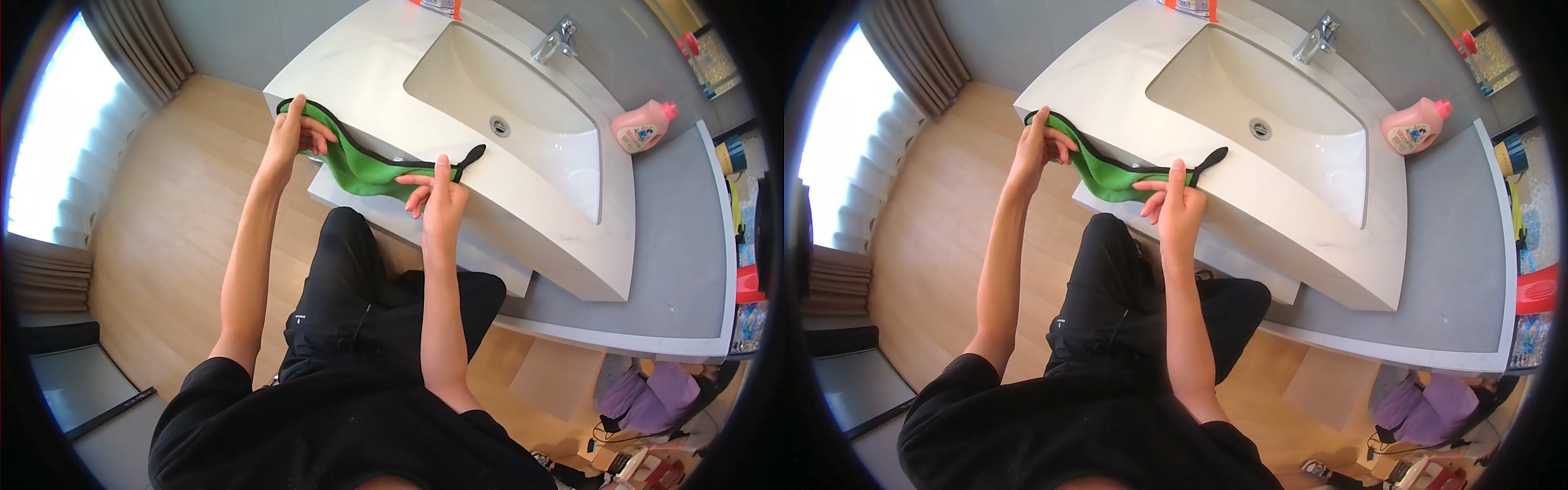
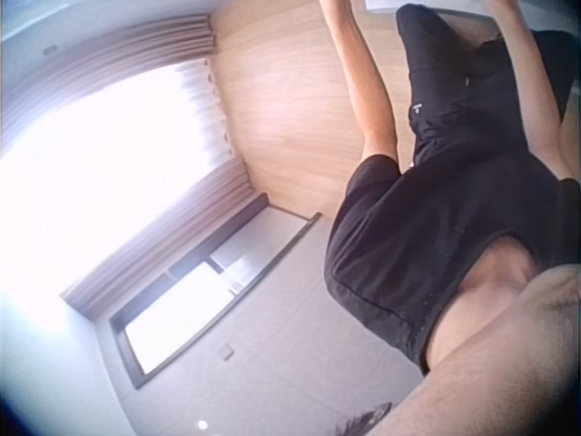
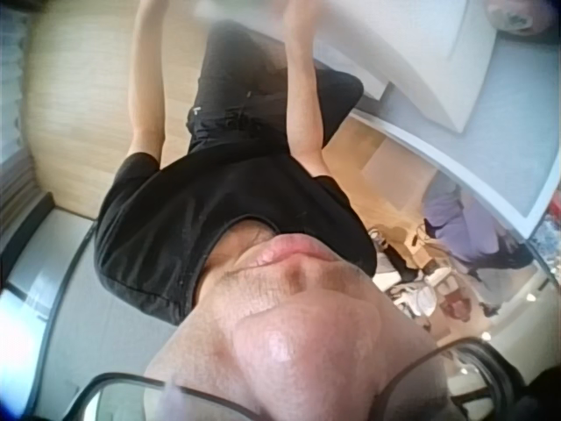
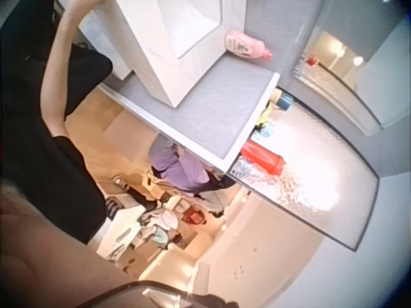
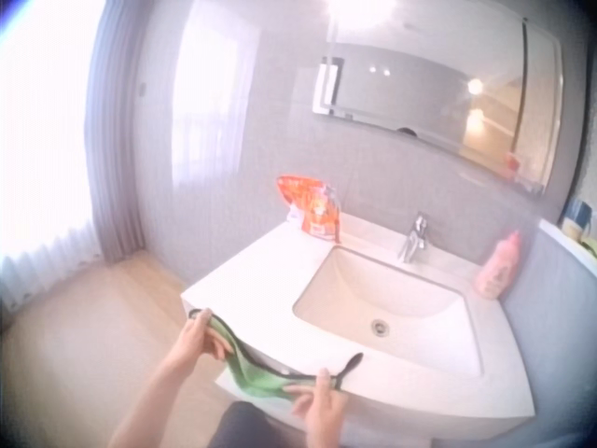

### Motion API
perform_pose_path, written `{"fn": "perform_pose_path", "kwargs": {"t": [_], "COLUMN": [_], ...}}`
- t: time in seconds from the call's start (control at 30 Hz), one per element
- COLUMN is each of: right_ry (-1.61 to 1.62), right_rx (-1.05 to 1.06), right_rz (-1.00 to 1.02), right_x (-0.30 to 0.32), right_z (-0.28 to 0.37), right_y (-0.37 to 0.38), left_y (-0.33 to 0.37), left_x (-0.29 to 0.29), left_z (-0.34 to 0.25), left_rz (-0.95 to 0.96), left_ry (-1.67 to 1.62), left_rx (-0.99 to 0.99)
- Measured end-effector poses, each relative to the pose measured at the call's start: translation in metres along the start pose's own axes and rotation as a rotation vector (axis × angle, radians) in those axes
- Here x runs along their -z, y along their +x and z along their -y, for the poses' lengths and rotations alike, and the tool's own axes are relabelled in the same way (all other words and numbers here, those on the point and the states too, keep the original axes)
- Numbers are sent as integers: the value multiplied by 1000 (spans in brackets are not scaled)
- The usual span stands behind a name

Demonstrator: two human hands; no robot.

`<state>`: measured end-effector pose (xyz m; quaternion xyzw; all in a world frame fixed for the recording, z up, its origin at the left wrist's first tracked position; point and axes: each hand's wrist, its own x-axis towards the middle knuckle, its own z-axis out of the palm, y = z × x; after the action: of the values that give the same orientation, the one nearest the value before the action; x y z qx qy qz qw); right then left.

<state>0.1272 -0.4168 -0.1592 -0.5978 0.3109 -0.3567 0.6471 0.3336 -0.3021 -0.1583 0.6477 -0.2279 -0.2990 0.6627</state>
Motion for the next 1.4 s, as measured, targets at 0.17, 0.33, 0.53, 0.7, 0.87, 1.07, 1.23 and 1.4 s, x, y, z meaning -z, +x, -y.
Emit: {"fn": "perform_pose_path", "kwargs": {"t": [0.17,0.33,0.53,0.7,0.87,1.07,1.23,1.4], "right_ry": [12,2,-59,-111,-136,-119,-10,-14], "right_rx": [6,23,-7,-51,56,16,45,12], "right_rz": [7,-43,-231,-586,-920,-873,-868,-797], "right_x": [0,16,93,206,339,374,371,358], "right_z": [0,4,13,21,24,35,30,30], "right_y": [1,-5,-21,-35,-49,-59,-59,-57], "left_y": [0,-15,-54,-89,-113,-116,-115,-112], "left_x": [-3,-44,-153,-271,-338,-350,-346,-334], "left_z": [-1,-3,11,27,33,34,34,33], "left_rz": [6,111,421,713,798,808,791,720], "left_ry": [16,48,-11,-166,-266,-227,-202,-173], "left_rx": [23,45,62,93,169,126,96,69]}}
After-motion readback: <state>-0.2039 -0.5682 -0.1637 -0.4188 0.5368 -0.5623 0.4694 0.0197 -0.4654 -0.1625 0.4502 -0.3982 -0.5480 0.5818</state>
